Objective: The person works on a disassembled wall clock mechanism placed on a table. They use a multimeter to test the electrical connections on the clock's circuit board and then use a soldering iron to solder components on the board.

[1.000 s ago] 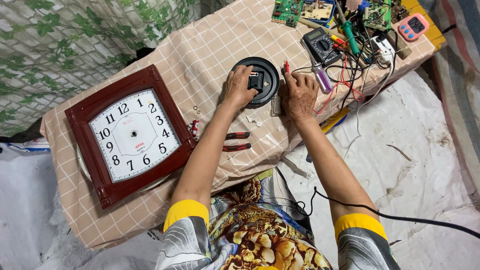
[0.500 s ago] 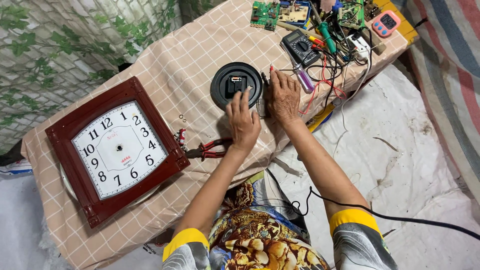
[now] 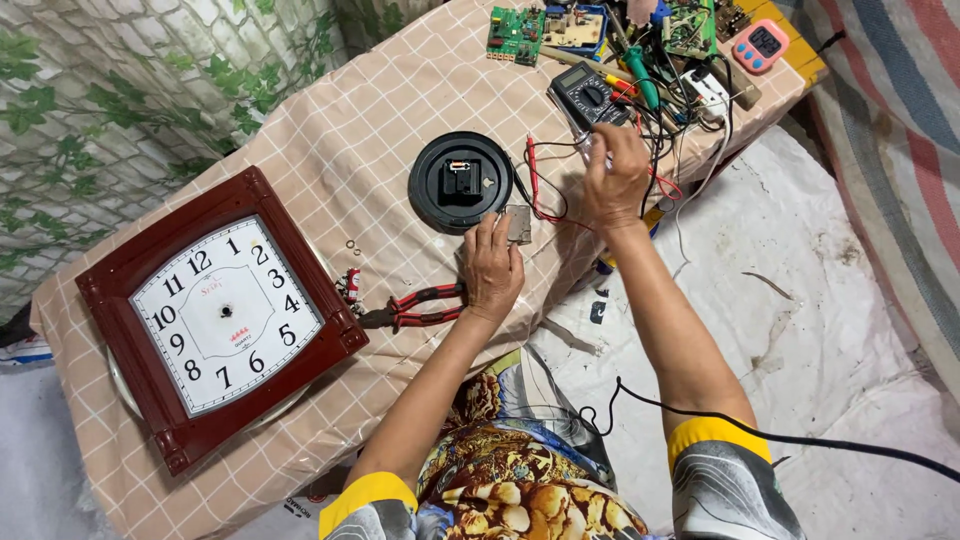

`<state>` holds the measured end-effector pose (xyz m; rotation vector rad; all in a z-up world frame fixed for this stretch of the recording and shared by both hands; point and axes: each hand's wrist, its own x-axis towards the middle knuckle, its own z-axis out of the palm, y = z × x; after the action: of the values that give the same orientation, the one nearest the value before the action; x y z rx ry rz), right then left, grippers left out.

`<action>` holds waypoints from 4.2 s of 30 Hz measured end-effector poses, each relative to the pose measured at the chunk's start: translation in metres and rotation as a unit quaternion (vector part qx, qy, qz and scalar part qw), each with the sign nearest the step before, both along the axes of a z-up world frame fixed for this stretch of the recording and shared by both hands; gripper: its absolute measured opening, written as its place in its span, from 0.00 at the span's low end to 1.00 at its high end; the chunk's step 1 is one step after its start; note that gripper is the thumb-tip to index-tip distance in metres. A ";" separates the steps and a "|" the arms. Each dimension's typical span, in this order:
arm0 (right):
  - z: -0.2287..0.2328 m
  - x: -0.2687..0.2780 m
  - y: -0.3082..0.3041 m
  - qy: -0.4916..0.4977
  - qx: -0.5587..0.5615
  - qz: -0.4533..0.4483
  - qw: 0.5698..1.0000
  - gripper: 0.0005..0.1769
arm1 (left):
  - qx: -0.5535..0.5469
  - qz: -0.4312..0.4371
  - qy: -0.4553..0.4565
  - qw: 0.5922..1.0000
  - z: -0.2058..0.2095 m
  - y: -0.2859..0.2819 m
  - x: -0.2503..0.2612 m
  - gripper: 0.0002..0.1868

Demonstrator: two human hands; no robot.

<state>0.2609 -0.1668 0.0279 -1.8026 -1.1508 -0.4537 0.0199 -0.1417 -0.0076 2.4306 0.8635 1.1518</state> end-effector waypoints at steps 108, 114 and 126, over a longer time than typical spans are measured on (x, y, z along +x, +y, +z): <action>0.069 0.039 0.055 -0.075 -0.102 0.092 0.988 0.04 | -0.015 0.013 0.075 0.997 0.024 -0.001 -0.004 0.28; -0.020 -0.041 0.022 -0.050 -0.376 0.071 0.923 0.17 | 0.005 0.022 0.031 0.999 0.017 -0.002 -0.001 0.27; -0.007 -0.054 0.013 -0.024 -0.304 -0.010 0.952 0.23 | 0.031 0.021 0.029 0.999 0.012 -0.005 -0.005 0.27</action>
<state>0.2068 -0.1537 0.0213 -2.3368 -1.4104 -0.1550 0.0151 -0.1462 0.0044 2.5174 0.9139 1.1453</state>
